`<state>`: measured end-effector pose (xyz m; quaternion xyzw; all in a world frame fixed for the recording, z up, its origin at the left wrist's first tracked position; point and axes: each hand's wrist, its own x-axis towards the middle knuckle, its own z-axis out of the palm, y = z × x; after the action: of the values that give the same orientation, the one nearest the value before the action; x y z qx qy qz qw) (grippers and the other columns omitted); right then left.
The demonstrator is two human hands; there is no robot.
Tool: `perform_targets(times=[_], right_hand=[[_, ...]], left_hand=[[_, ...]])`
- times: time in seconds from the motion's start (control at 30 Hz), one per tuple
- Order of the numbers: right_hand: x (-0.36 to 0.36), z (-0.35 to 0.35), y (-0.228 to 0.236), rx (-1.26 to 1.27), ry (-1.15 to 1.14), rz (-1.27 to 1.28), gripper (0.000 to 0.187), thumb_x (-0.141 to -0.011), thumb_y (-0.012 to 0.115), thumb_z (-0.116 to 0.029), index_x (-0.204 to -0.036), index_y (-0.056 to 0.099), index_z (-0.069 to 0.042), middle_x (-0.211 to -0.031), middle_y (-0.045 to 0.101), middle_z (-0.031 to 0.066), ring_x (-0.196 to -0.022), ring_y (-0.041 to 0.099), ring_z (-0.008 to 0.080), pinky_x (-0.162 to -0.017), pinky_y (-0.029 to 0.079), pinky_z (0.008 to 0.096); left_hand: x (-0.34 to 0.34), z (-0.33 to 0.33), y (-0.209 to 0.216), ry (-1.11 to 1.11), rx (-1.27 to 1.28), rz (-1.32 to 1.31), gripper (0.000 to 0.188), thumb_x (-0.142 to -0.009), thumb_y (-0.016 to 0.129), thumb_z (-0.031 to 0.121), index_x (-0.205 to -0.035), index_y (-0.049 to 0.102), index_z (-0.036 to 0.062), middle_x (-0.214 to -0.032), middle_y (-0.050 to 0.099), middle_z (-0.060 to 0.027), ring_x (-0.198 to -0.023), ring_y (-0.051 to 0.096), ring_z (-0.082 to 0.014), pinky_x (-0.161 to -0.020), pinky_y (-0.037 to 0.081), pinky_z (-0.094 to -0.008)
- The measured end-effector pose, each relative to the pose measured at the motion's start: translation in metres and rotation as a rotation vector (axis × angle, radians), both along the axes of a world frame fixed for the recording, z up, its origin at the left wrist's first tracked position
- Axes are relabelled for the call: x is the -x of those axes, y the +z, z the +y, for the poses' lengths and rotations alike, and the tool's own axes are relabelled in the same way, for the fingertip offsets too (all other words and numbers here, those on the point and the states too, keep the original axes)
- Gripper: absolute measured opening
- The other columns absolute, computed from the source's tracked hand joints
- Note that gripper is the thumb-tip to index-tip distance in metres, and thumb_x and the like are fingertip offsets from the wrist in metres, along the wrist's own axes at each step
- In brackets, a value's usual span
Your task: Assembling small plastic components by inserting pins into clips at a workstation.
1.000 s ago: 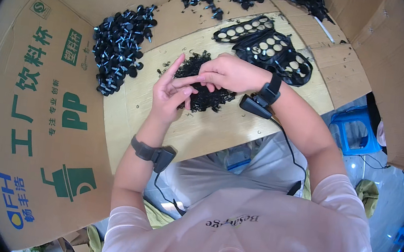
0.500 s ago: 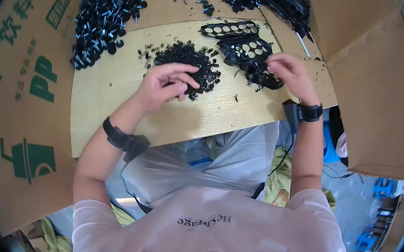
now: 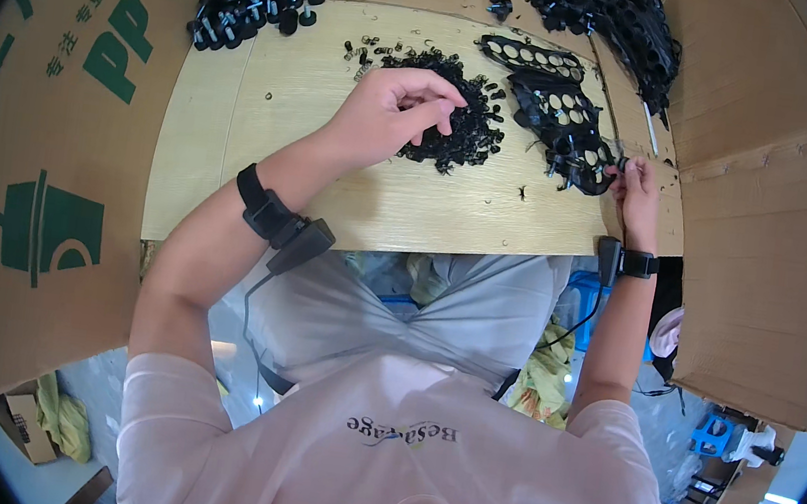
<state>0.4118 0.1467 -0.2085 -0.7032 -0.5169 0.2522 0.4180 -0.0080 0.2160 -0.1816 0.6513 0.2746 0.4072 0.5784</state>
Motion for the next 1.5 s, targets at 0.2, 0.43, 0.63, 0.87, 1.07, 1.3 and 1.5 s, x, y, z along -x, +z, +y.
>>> perform_targets(times=[0.2, 0.43, 0.63, 0.87, 1.07, 1.3, 1.5], right_hand=[[0.015, -0.003, 0.025, -0.364, -0.264, 0.472, 0.019, -0.100, 0.050, -0.024, -0.108, 0.053, -0.008, -0.090, 0.067, 0.0101, -0.059, 0.052, 0.0095, -0.053, 0.039, 0.0208], [0.139, 0.037, 0.077, -0.467, 0.228, 0.794, 0.019, -0.098, 0.052, -0.017, -0.116, 0.052, -0.010, -0.106, 0.062, 0.0129, -0.078, 0.061, 0.0164, -0.058, 0.044, 0.0229], [0.231, 0.085, 0.068, -0.291, 0.597, 1.041, 0.027, -0.093, 0.053, -0.007, -0.119, 0.046, -0.009, -0.112, 0.059, 0.0147, -0.086, 0.061, 0.0188, -0.067, 0.049, 0.0268], [0.267, 0.098, 0.027, -0.355, 0.573, 0.600, 0.052, -0.088, 0.061, 0.003, -0.136, 0.041, -0.004, -0.113, 0.061, 0.0092, -0.093, 0.058, 0.0117, -0.082, 0.048, 0.0254], [0.266, 0.099, 0.012, -0.404, 0.677, 0.568, 0.032, -0.085, 0.064, 0.005, -0.115, 0.054, -0.002, -0.117, 0.062, 0.0127, -0.101, 0.059, 0.0148, -0.090, 0.047, 0.0277], [0.257, 0.101, 0.014, -0.444, 0.615, 0.476, 0.028, -0.082, 0.068, 0.005, -0.109, 0.061, -0.001, -0.115, 0.061, 0.0090, -0.100, 0.057, 0.0129, -0.086, 0.046, 0.0245], [0.252, 0.095, 0.014, -0.327, 0.581, 0.504, 0.025, -0.088, 0.064, 0.003, -0.112, 0.062, 0.003, -0.099, 0.066, 0.0051, -0.086, 0.062, 0.0083, -0.081, 0.050, 0.0221]], left_hand=[[0.003, 0.002, -0.004, -0.003, -0.049, -0.026, 0.017, -0.091, 0.059, 0.006, -0.106, 0.067, 0.0020, -0.080, 0.067, -0.0043, -0.060, 0.053, -0.0055, -0.054, 0.044, -0.0194], [0.005, 0.003, -0.001, 0.015, -0.080, -0.070, 0.026, -0.089, 0.062, 0.004, -0.116, 0.062, 0.0022, -0.094, 0.063, -0.0020, -0.073, 0.053, -0.0032, -0.068, 0.045, -0.0191], [0.002, 0.017, -0.012, 0.065, 0.062, -0.309, 0.036, -0.090, 0.061, 0.004, -0.125, 0.054, 0.0004, -0.104, 0.061, -0.0064, -0.080, 0.057, -0.0086, -0.076, 0.050, -0.0248], [0.001, 0.026, -0.014, 0.169, 0.151, -0.305, 0.034, -0.094, 0.060, 0.010, -0.124, 0.049, -0.0015, -0.105, 0.060, -0.0089, -0.087, 0.062, -0.0141, -0.076, 0.052, -0.0278], [0.007, 0.033, -0.017, 0.194, 0.203, -0.365, 0.036, -0.091, 0.063, 0.006, -0.122, 0.048, -0.0031, -0.106, 0.061, -0.0131, -0.093, 0.063, -0.0167, -0.078, 0.055, -0.0289], [0.008, 0.033, -0.008, 0.228, 0.068, -0.348, 0.037, -0.085, 0.067, -0.003, -0.120, 0.054, -0.0042, -0.115, 0.063, -0.0151, -0.099, 0.064, -0.0170, -0.090, 0.053, -0.0295], [0.009, 0.032, -0.010, 0.219, 0.093, -0.334, 0.034, -0.084, 0.065, -0.007, -0.117, 0.057, -0.0044, -0.118, 0.062, -0.0164, -0.107, 0.062, -0.0190, -0.095, 0.051, -0.0308]])
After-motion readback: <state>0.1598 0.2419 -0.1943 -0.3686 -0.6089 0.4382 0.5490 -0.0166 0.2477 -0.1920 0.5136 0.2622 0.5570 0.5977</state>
